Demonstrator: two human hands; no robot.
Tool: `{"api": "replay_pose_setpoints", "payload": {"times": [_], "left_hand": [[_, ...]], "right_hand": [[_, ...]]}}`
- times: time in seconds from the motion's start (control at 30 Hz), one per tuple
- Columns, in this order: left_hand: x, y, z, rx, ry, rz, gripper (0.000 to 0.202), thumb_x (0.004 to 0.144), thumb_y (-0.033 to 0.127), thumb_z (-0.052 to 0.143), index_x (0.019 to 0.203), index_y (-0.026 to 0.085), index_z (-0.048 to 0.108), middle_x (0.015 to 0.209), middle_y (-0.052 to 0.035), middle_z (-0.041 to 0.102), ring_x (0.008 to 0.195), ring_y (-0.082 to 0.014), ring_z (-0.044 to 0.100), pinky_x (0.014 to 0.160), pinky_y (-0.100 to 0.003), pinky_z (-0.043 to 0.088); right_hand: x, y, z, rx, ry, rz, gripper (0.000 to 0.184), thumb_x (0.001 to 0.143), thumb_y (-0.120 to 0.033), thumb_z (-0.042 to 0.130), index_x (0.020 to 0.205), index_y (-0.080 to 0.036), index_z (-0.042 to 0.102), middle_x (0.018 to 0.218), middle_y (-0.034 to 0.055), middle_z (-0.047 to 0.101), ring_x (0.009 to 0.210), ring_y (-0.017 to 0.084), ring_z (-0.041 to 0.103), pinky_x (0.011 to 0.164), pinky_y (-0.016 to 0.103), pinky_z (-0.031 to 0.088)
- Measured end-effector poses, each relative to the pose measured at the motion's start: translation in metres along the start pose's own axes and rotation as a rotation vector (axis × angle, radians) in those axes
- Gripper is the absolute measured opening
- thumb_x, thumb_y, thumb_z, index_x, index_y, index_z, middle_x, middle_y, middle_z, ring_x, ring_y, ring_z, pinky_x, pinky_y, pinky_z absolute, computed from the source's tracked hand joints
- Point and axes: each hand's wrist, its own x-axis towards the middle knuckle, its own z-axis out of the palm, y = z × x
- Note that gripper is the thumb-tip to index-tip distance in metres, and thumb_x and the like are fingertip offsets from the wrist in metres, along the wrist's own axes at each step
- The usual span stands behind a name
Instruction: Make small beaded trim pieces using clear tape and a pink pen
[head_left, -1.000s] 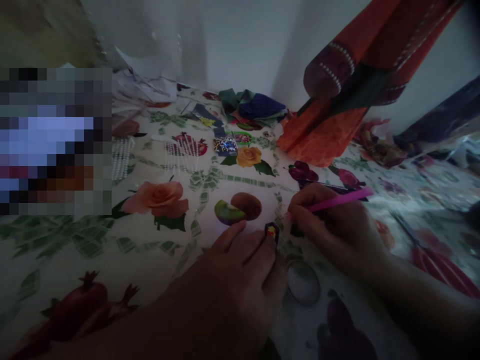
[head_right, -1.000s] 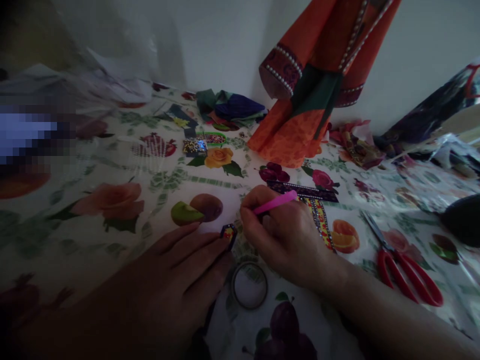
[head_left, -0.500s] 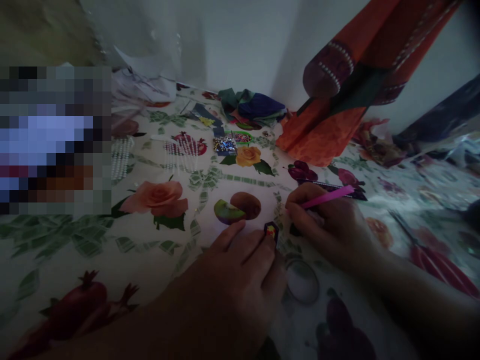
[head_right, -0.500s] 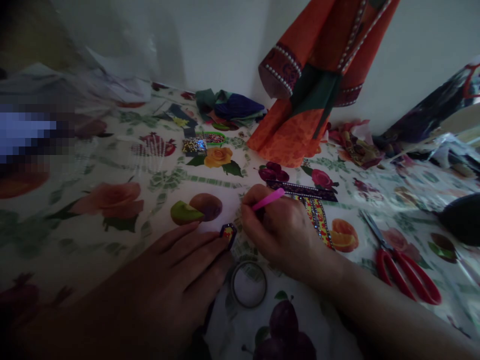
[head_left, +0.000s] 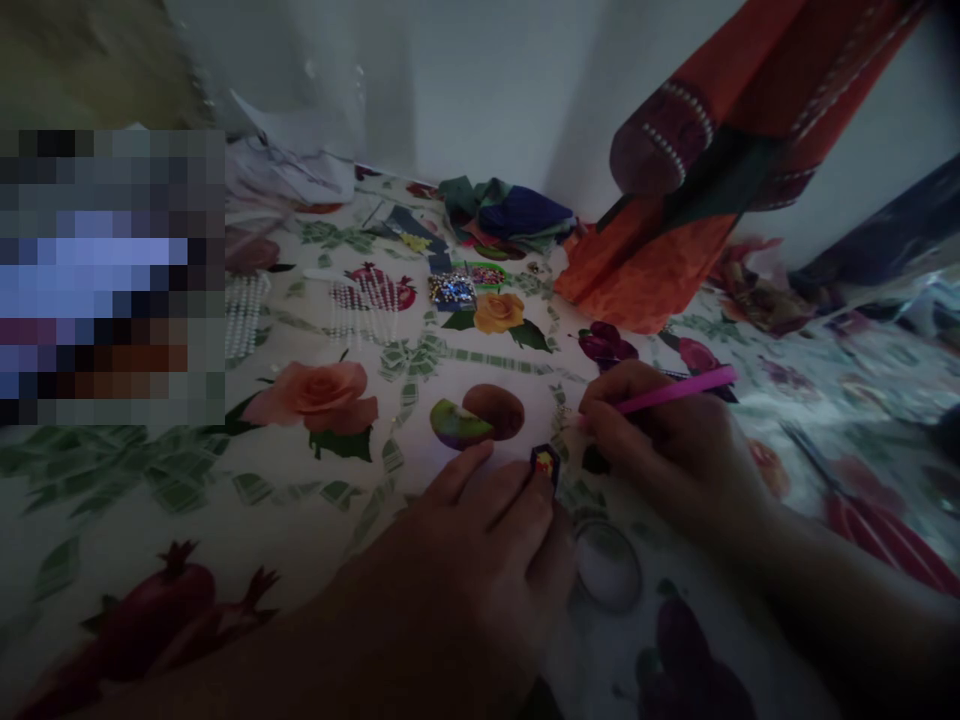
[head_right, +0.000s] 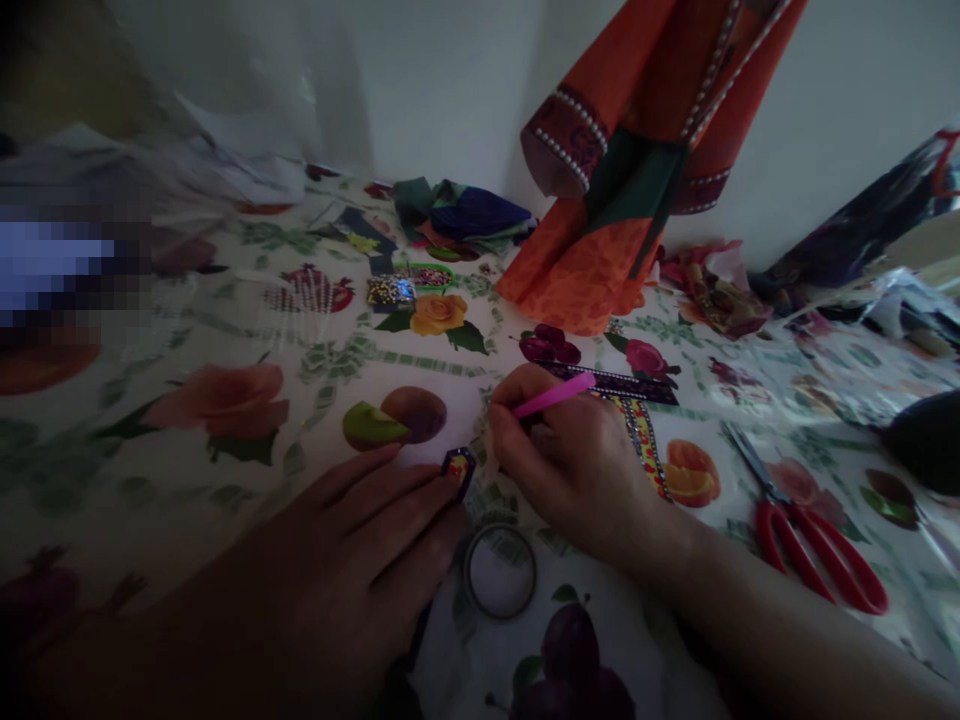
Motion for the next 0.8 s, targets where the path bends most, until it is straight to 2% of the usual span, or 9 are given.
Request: {"api": "replay_pose_setpoints", "payload": {"times": [0.13, 0.33, 0.57, 0.67, 0.8], "left_hand": [[0.001, -0.008, 0.001, -0.042, 0.002, 0.126, 0.041, 0.102, 0.019, 0.030, 0.115, 0.014, 0.069, 0.116, -0.0097, 0.071, 0.108, -0.0252, 0.063, 0.103, -0.044, 0.044], [0.003, -0.011, 0.001, 0.000, 0.020, 0.143, 0.038, 0.099, 0.016, 0.034, 0.120, 0.013, 0.066, 0.117, -0.0094, 0.071, 0.105, -0.0255, 0.064, 0.099, -0.043, 0.047], [0.001, -0.009, 0.002, 0.025, 0.024, 0.129, 0.039, 0.100, 0.018, 0.034, 0.122, 0.011, 0.064, 0.116, -0.0098, 0.071, 0.107, -0.0259, 0.064, 0.099, -0.043, 0.047], [-0.002, -0.001, 0.002, 0.019, 0.004, 0.044, 0.038, 0.100, 0.015, 0.034, 0.121, 0.012, 0.065, 0.118, -0.0091, 0.070, 0.111, -0.0255, 0.062, 0.105, -0.044, 0.043], [-0.002, 0.002, 0.002, -0.013, 0.010, 0.025, 0.038, 0.101, 0.016, 0.033, 0.117, 0.012, 0.067, 0.119, -0.0094, 0.069, 0.113, -0.0254, 0.060, 0.106, -0.044, 0.042]], "right_hand": [[0.000, -0.004, 0.000, 0.010, -0.007, -0.037, 0.009, 0.096, -0.024, 0.055, 0.088, -0.022, 0.059, 0.079, -0.0006, 0.061, 0.069, 0.013, 0.058, 0.058, 0.027, 0.043], [-0.001, -0.007, 0.005, 0.089, -0.088, -0.181, 0.008, 0.095, -0.015, 0.056, 0.092, -0.021, 0.058, 0.083, -0.0032, 0.059, 0.073, 0.009, 0.057, 0.064, 0.022, 0.045], [-0.004, -0.007, 0.007, 0.125, -0.141, -0.183, 0.005, 0.096, -0.017, 0.057, 0.097, -0.022, 0.058, 0.088, -0.0033, 0.060, 0.079, 0.009, 0.058, 0.070, 0.021, 0.047], [-0.004, -0.008, 0.008, 0.119, -0.157, -0.172, 0.005, 0.096, -0.018, 0.057, 0.099, -0.022, 0.058, 0.089, -0.0028, 0.061, 0.081, 0.010, 0.059, 0.071, 0.022, 0.048], [-0.003, -0.008, 0.009, 0.108, -0.180, -0.162, 0.006, 0.096, -0.017, 0.056, 0.099, -0.021, 0.059, 0.089, -0.0022, 0.062, 0.082, 0.010, 0.060, 0.073, 0.023, 0.048]]}}
